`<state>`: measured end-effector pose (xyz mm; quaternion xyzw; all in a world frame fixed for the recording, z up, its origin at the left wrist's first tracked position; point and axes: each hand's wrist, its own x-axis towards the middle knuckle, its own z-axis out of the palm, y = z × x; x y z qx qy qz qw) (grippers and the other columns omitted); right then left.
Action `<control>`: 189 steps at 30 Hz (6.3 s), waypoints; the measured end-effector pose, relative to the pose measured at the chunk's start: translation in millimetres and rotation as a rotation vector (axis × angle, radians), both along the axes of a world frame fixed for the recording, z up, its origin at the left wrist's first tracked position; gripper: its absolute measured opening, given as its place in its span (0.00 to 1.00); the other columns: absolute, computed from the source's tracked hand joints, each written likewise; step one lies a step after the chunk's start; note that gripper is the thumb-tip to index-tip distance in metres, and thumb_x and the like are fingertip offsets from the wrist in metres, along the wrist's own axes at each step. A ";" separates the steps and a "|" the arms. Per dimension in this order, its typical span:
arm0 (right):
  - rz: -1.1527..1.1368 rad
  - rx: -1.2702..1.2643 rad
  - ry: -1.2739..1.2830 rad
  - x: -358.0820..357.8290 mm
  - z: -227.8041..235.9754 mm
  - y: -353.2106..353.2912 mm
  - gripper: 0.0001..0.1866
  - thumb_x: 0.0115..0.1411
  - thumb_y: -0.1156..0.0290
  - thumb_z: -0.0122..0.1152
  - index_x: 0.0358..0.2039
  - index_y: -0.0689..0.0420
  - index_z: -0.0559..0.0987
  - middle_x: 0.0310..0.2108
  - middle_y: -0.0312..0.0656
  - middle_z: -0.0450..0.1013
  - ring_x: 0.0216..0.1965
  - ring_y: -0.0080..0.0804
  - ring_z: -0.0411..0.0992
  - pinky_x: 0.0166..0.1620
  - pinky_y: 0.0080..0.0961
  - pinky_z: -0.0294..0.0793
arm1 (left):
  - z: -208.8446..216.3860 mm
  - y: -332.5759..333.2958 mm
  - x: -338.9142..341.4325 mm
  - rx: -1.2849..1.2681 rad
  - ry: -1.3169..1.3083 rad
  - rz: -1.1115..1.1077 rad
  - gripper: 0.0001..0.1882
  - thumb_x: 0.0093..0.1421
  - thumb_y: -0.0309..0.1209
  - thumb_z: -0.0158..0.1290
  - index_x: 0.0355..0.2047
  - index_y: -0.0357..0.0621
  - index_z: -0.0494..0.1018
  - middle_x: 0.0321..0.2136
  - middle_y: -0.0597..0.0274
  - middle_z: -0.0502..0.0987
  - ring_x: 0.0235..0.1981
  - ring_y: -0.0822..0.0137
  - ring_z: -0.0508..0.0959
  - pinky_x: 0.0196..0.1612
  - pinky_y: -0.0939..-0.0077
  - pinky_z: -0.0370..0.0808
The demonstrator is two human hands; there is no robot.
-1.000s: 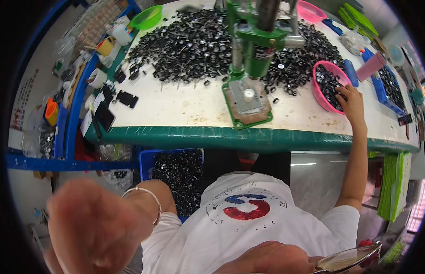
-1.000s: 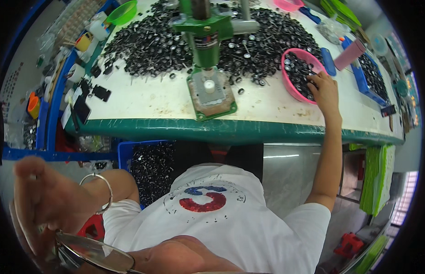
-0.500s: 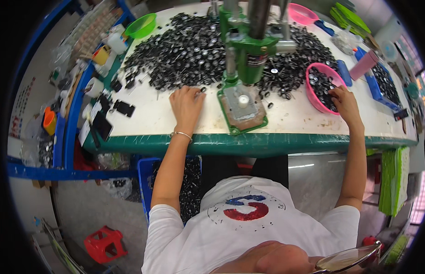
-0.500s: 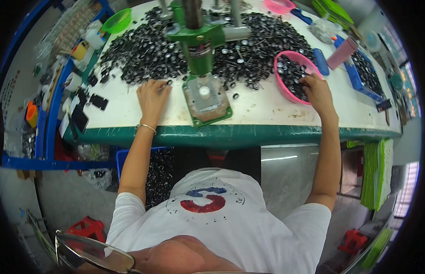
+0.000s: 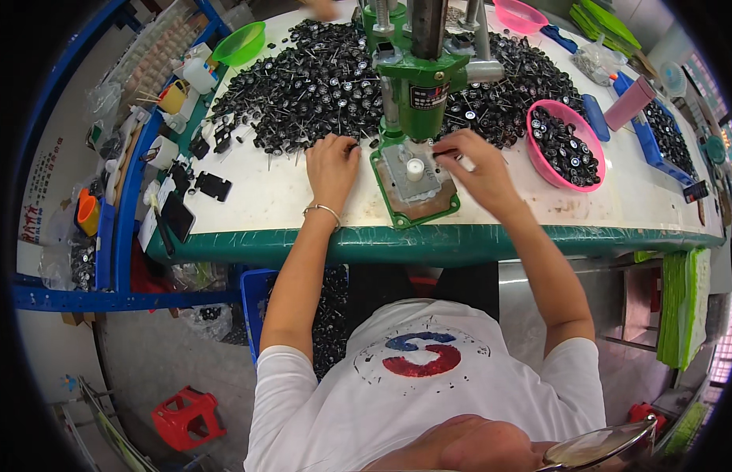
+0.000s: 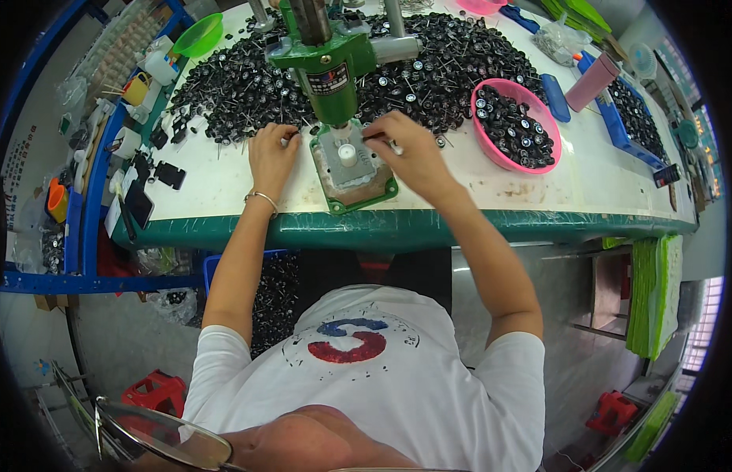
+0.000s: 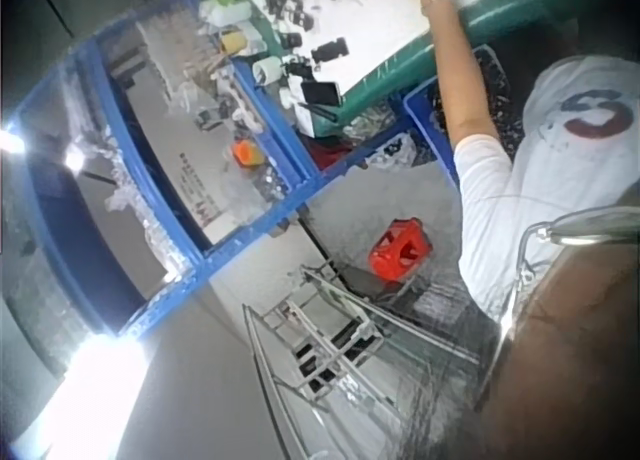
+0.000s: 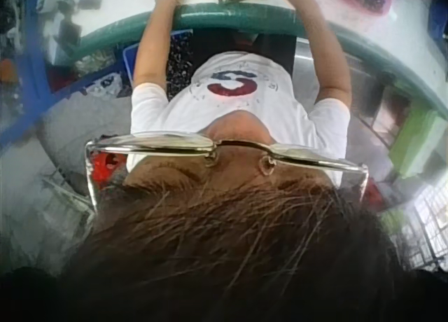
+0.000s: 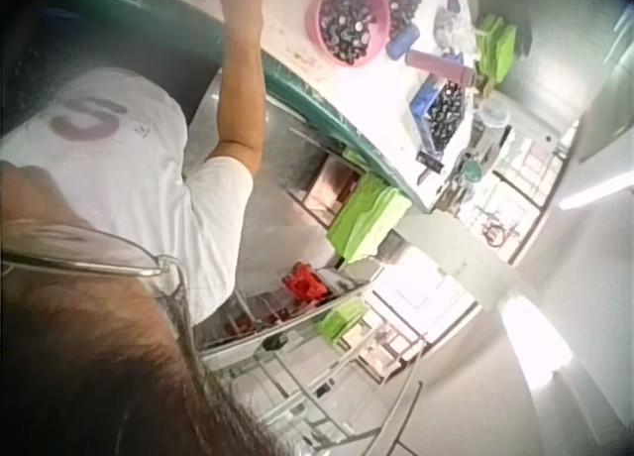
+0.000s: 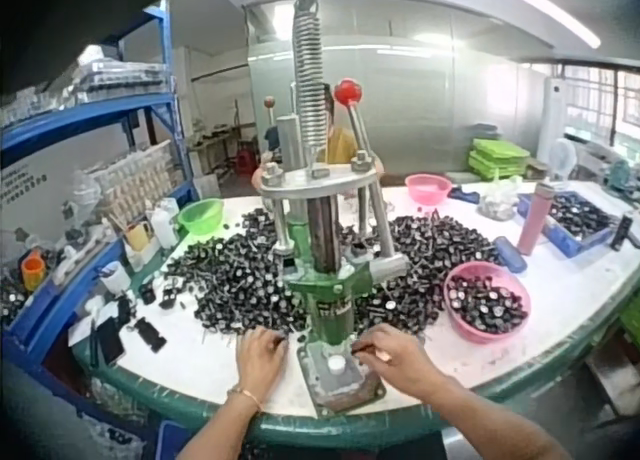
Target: The person assembles small plastic components by hand, using a hand-operated press at a workbench.
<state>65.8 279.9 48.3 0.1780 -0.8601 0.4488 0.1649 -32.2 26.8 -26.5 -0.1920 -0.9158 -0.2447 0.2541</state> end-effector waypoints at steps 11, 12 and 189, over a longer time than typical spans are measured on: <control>-0.006 -0.088 0.050 -0.5 -23.0 -18.0 0.06 0.57 0.76 0.61 0.36 0.60 0.79 0.41 0.45 0.73 0.42 0.38 0.74 0.44 0.28 0.73 | 20.4 -2.0 40.0 1.198 -0.716 -0.182 0.10 0.56 0.26 0.60 0.38 0.37 0.77 0.37 0.60 0.80 0.33 0.74 0.79 0.38 0.82 0.75; -0.006 -0.086 0.049 -0.1 -20.7 -18.6 0.06 0.57 0.76 0.61 0.36 0.60 0.79 0.41 0.45 0.73 0.42 0.38 0.74 0.44 0.28 0.73 | 20.1 -1.1 42.1 1.303 -0.756 -0.245 0.12 0.56 0.25 0.59 0.41 0.35 0.77 0.35 0.60 0.80 0.34 0.73 0.79 0.40 0.82 0.75; -0.141 -0.323 -0.190 -32.5 19.8 41.0 0.17 0.66 0.64 0.52 0.51 0.58 0.76 0.39 0.35 0.73 0.35 0.20 0.71 0.42 0.21 0.71 | 55.8 67.9 67.8 1.129 -0.633 -0.524 0.06 0.53 0.20 0.60 0.33 0.33 0.80 0.31 0.69 0.75 0.33 0.79 0.74 0.38 0.85 0.70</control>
